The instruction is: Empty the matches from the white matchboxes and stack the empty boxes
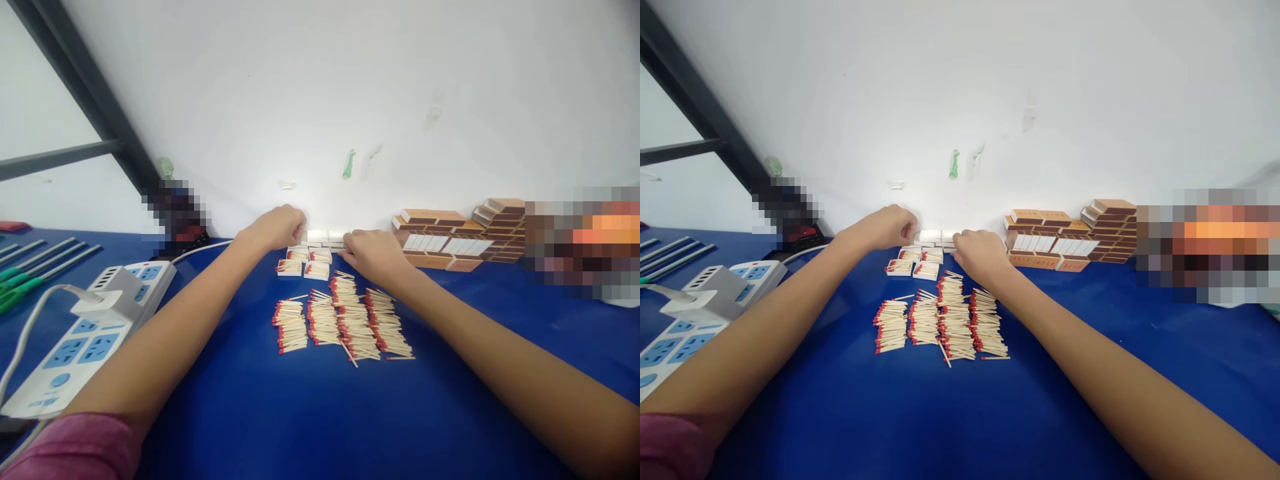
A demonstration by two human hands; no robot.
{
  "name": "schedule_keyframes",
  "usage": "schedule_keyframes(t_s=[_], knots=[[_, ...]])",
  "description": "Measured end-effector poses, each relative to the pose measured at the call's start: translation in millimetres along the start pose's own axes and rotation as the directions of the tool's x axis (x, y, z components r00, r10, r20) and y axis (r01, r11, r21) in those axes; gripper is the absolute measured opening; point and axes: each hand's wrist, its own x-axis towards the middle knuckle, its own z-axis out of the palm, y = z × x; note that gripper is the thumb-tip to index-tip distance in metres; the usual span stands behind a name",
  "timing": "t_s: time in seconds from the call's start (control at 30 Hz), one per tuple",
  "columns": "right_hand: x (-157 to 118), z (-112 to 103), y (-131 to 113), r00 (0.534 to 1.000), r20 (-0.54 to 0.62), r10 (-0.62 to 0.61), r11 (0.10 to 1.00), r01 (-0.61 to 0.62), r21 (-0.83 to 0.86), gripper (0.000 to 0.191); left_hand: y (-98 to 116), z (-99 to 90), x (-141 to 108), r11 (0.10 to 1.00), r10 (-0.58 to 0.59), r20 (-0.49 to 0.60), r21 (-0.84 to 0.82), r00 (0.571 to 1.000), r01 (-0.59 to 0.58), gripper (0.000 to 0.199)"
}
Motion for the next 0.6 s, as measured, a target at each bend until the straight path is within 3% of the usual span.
schedule_keyframes(t_s=[0.27,0.6], knots=[[4,4,-12,0.997,0.009,0.083,0.996,-0.083,0.026,0.034,4,0.8,0,1.0,-0.001,-0.008,0.012,1.0,0.001,0.016],[8,6,-17,0.995,-0.007,0.101,0.993,-0.101,0.055,0.034,-1,4.2,1,1.0,0.012,-0.022,0.017,1.0,-0.012,0.012]])
